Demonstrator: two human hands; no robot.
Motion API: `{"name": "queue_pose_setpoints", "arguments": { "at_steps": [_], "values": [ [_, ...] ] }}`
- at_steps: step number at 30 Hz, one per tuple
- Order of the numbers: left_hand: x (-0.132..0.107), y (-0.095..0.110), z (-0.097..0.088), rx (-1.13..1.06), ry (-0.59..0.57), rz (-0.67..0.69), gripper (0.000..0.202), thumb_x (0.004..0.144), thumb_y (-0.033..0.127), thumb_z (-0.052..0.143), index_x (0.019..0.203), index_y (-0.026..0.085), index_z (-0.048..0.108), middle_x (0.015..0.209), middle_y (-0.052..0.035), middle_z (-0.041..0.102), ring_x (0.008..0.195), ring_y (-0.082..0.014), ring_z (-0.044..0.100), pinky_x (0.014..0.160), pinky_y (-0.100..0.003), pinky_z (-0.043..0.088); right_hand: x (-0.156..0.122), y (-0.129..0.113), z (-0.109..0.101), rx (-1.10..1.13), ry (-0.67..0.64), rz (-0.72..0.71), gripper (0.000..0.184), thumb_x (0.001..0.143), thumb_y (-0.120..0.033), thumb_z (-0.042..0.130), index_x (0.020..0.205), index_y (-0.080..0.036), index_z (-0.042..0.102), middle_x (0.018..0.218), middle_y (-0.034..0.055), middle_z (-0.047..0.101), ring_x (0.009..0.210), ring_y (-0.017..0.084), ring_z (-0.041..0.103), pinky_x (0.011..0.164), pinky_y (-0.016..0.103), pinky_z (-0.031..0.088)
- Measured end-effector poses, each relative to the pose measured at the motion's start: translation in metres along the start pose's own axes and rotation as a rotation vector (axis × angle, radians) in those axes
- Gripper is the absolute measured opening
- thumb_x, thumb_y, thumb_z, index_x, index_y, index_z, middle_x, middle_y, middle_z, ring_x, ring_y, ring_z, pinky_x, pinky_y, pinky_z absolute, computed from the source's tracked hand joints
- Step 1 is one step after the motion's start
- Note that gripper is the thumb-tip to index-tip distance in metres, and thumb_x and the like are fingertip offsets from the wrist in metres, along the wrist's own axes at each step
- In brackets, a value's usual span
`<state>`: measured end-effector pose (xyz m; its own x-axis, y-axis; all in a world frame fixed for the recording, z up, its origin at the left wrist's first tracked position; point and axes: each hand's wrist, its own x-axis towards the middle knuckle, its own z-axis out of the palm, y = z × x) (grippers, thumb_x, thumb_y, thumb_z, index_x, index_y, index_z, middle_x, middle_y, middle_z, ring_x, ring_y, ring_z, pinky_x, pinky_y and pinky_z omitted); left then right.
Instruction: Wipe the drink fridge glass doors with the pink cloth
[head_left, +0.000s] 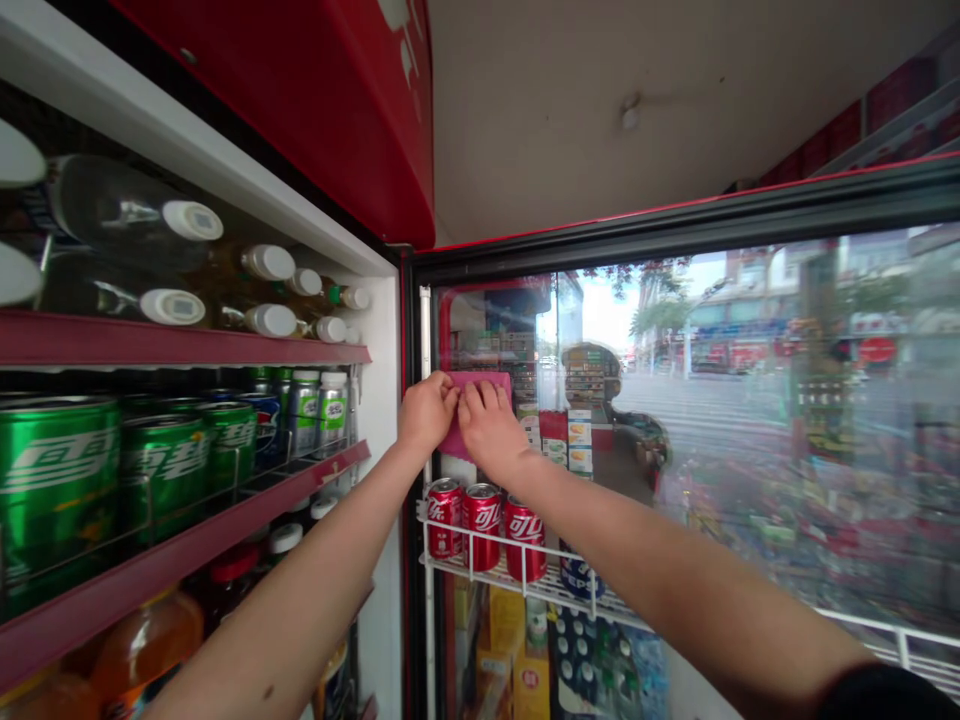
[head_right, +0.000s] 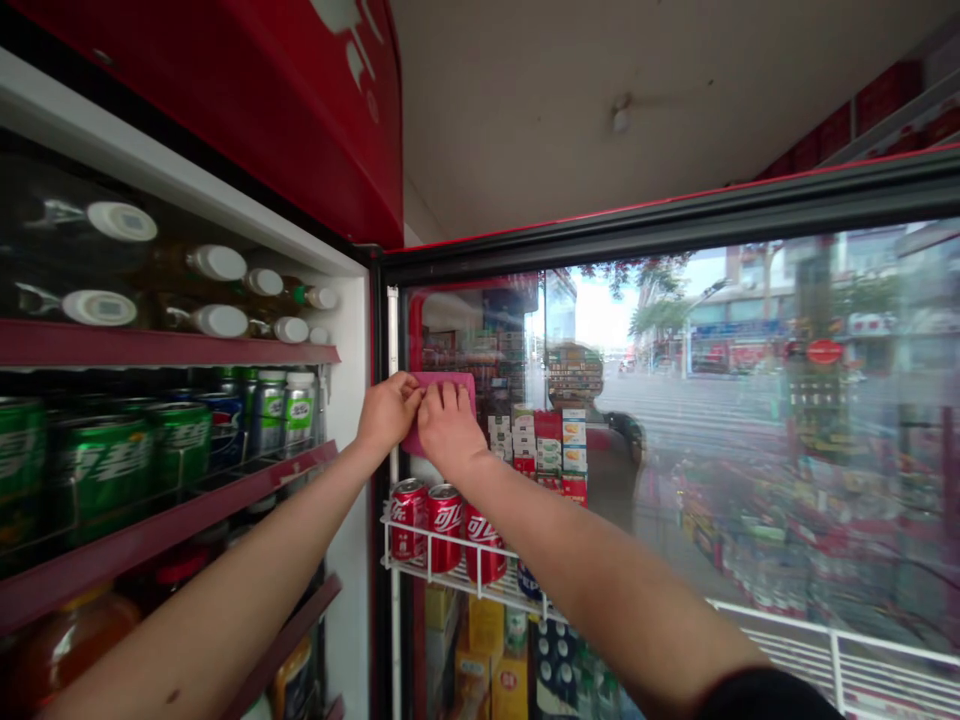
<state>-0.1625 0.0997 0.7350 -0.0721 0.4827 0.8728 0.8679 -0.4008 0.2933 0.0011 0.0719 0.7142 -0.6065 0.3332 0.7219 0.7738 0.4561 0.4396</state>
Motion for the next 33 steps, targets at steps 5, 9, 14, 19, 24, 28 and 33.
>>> {"name": "queue_pose_setpoints", "arguments": {
  "at_steps": [5, 9, 14, 19, 24, 28, 33],
  "values": [
    [-0.015, -0.005, 0.006, -0.041, 0.051, 0.043, 0.035, 0.104, 0.046, 0.071, 0.124, 0.018, 0.072, 0.125, -0.0085, 0.075, 0.112, -0.0219, 0.074, 0.101, -0.047, 0.064, -0.004, -0.008, 0.024, 0.045, 0.008, 0.027, 0.064, 0.107, -0.013, 0.042, 0.169, 0.003, 0.042, 0.18, 0.0287, 0.033, 0.172, 0.042, 0.027, 0.138, 0.069, 0.025],
    [-0.028, -0.007, 0.002, -0.03, 0.09, 0.113, 0.034, 0.105, 0.045, 0.07, 0.126, 0.018, 0.072, 0.129, -0.009, 0.075, 0.118, -0.0234, 0.073, 0.107, -0.05, 0.062, 0.0, -0.009, 0.041, 0.072, 0.011, 0.047, 0.076, 0.106, -0.027, 0.053, 0.172, 0.004, 0.033, 0.185, 0.0263, 0.018, 0.175, 0.047, 0.011, 0.141, 0.073, 0.015],
    [-0.035, -0.013, -0.008, 0.02, 0.168, 0.162, 0.032, 0.108, 0.032, 0.057, 0.133, 0.017, 0.069, 0.136, -0.0129, 0.073, 0.133, -0.028, 0.067, 0.121, -0.056, 0.051, 0.026, -0.021, 0.049, 0.072, 0.012, 0.09, 0.076, 0.106, -0.028, 0.051, 0.174, 0.001, 0.032, 0.186, 0.0244, 0.012, 0.175, 0.047, 0.003, 0.139, 0.077, 0.007],
    [-0.032, -0.024, -0.016, 0.035, 0.233, 0.15, 0.043, 0.104, 0.028, 0.045, 0.138, 0.015, 0.067, 0.148, -0.0191, 0.069, 0.142, -0.0339, 0.061, 0.127, -0.057, 0.045, 0.06, -0.024, 0.04, 0.04, 0.022, 0.079, 0.071, 0.109, -0.022, 0.04, 0.175, 0.002, 0.027, 0.188, 0.0217, 0.011, 0.177, 0.038, 0.001, 0.144, 0.064, 0.003],
    [-0.031, -0.026, -0.014, 0.035, 0.258, 0.151, 0.049, 0.105, 0.034, 0.044, 0.145, 0.013, 0.063, 0.153, -0.0219, 0.067, 0.147, -0.0358, 0.059, 0.13, -0.058, 0.042, 0.061, -0.008, 0.029, 0.017, 0.008, -0.013, 0.071, 0.112, -0.026, 0.038, 0.176, 0.002, 0.025, 0.188, 0.0185, 0.012, 0.177, 0.036, 0.005, 0.145, 0.056, 0.003],
    [-0.032, -0.02, -0.005, 0.033, 0.238, 0.187, 0.052, 0.107, 0.039, 0.045, 0.149, 0.012, 0.061, 0.159, -0.0213, 0.064, 0.153, -0.0351, 0.057, 0.132, -0.056, 0.041, 0.047, 0.011, 0.022, 0.005, -0.002, -0.032, 0.074, 0.111, -0.028, 0.042, 0.177, 0.0, 0.023, 0.188, 0.0176, 0.013, 0.177, 0.035, 0.007, 0.145, 0.057, 0.005],
    [-0.038, -0.007, 0.003, 0.022, 0.213, 0.246, 0.058, 0.109, 0.043, 0.046, 0.154, 0.009, 0.057, 0.167, -0.0228, 0.057, 0.161, -0.0374, 0.05, 0.136, -0.058, 0.037, 0.007, 0.052, 0.003, -0.003, 0.062, 0.0, 0.079, 0.109, -0.034, 0.05, 0.177, -0.003, 0.024, 0.188, 0.0172, 0.013, 0.178, 0.035, 0.007, 0.144, 0.062, 0.005]
  ]
}}
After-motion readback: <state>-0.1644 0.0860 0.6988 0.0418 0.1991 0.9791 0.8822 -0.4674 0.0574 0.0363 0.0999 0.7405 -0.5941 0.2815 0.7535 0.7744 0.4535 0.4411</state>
